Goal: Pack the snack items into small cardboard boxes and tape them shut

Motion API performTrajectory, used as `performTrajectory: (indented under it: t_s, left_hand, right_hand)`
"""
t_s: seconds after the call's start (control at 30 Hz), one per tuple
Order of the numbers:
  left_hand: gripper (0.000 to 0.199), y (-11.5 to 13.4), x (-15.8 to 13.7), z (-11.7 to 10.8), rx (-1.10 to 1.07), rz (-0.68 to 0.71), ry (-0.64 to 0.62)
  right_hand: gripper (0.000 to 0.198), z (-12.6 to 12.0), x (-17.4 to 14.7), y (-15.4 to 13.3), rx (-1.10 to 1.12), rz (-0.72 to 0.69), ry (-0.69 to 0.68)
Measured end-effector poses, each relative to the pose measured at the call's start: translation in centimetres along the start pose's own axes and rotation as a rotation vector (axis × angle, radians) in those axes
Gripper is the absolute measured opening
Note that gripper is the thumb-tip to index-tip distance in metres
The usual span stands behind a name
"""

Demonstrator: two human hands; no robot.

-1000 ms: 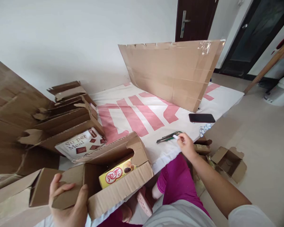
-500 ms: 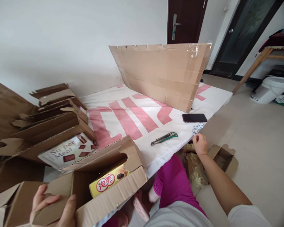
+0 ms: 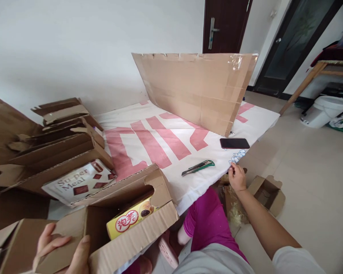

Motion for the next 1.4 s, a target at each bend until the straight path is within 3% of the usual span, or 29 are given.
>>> performTrajectory:
  t_s: [0.23, 0.33, 0.43, 0.57, 0.7, 0.8, 0.9, 0.97, 1.1, 1.27, 1.4]
  left_hand:
    - [0.036, 0.1, -0.2, -0.4, 0.045, 0.001, 0.054]
    - [0.034, 0.0, -0.3, -0.3, 0.029, 0.018, 0.041]
    - [0.032, -0.1, -0.8, -0.3, 0.025, 0.046, 0.043]
    - [0.029, -0.5, -2.0, -0.5, 0.029, 0.066, 0.071]
    - [0.025, -0.1, -3.1, -0.6, 0.034, 0.103, 0.067]
    - [0.022, 0.5, -3.8, -0.6, 0.050, 0.128, 0.063]
    - [0.021, 1.0, -4.2, -0.8, 0.064, 0.156, 0.062]
    - [0.021, 1.2, -4.3, -0.9, 0.085, 0.173, 0.050]
    - [0.019, 1.2, -4.0, -0.7, 0.136, 0.177, 0.021]
    - [0.019, 0.1, -3.5, 0.1, 0.085, 0.103, 0.008]
    - [0.016, 0.2, -2.4, 0.4, 0.127, 0.115, -0.008]
  right_hand:
    - [0.040, -1.8, 0.8, 0.6, 0.155, 0.118, 0.080]
    - [0.038, -1.9, 2.3, -2.0, 0.233, 0.114, 0.071]
    - [0.028, -0.6, 3.3, -7.9, 0.321, -0.001, -0.062]
    - [0.023, 1.0, 2.4, -18.1, 0.441, -0.228, -0.294]
    - [0.016, -0.8, -0.2, -28.5, 0.609, -0.487, -0.443]
    - [0.013, -2.9, -3.7, -36.9, 0.689, -0.818, -0.619]
    - [0.021, -2.6, -8.9, -43.3, 0.444, -1.212, -0.836]
    - [0.022, -0.7, -11.0, -44.9, 0.163, -1.337, -0.911]
    - [0.035, 2.6, -10.5, -44.9, -0.172, -1.386, -0.890]
    - [0.066, 4.2, -7.3, -44.1, -0.232, -1.313, -0.745]
    - [0.058, 4.9, -6.5, -44.6, -0.147, -1.283, -0.801]
Point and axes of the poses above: each hand's wrist, its own x-axis towards the middle knuckle, its own z-axis out of the palm, y = z × x, the point moved 10 cm from there along x, towards the middle knuckle, and after that the axes turned 8 degrees about -y, right-handed, at the moved point
